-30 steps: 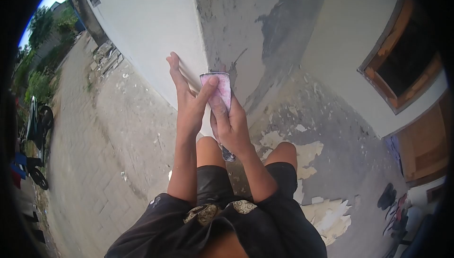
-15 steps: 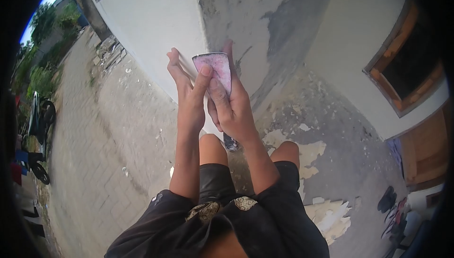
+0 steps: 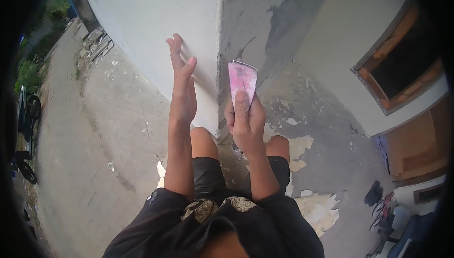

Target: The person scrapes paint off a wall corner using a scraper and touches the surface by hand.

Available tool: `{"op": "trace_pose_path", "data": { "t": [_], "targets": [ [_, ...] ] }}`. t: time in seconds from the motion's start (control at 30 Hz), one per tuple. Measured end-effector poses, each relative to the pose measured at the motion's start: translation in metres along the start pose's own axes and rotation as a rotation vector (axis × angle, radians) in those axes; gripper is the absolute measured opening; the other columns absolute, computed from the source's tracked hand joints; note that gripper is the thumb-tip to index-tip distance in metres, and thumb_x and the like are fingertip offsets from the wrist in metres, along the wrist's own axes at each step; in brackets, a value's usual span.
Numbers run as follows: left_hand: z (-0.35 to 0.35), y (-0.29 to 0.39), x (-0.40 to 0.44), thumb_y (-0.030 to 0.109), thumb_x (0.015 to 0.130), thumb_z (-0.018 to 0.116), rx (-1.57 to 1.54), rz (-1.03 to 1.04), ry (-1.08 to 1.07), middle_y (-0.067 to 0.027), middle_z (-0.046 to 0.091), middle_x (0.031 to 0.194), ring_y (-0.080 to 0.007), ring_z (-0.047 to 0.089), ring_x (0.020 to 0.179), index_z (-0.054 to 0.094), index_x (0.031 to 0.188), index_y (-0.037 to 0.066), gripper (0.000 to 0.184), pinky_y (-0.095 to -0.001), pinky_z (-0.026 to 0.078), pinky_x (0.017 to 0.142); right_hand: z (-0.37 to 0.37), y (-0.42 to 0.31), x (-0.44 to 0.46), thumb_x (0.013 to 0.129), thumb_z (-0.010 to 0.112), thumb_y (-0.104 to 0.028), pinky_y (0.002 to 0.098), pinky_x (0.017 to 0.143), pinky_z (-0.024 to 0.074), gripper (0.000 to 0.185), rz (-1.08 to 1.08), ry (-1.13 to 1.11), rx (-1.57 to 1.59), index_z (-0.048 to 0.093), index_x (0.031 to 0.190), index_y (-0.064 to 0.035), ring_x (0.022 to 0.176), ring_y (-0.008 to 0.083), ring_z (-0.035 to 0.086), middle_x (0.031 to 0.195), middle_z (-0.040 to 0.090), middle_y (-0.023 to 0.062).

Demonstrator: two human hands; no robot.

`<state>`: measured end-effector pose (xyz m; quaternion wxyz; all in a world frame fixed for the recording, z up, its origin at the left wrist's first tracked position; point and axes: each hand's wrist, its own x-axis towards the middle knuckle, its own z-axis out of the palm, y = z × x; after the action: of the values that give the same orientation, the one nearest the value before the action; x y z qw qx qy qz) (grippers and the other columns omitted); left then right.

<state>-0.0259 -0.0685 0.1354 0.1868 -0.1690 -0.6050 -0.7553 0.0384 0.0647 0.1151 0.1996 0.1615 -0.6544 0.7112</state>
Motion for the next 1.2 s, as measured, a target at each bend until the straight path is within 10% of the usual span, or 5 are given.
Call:
{"op": "trace_pose_path", "data": {
  "t": [0.6,1.2],
  "targets": [
    [0.002,-0.011,0.002,0.055,0.067,0.084,0.242,0.055,0.022,-0.0249,-0.013,0.161,-0.0491,-0.015,0.146,0.009,0.156,0.003,0.128,-0.0746,0.002,0.108,0.031,-0.011,0.005,0.106,0.043,-0.031,0.024,0.034,0.0319,0.035,0.08,0.162,-0.119,0.052,0.09,-0.0013,0.04,0.0049,0.037,0.056,0.042,-0.0029],
    [0.009,0.01,0.009,0.045,0.072,0.085,0.141,-0.009,0.073,-0.0316,0.01,0.158,-0.0525,-0.013,0.144,-0.013,0.152,-0.004,0.135,-0.0692,0.0,0.112,0.046,-0.012,0.022,0.107,0.037,-0.032,0.0236,0.033,0.0287,0.032,-0.011,0.126,-0.097,0.048,0.099,-0.0029,0.037,0.0061,0.033,0.054,0.037,-0.0015]
  ]
}}
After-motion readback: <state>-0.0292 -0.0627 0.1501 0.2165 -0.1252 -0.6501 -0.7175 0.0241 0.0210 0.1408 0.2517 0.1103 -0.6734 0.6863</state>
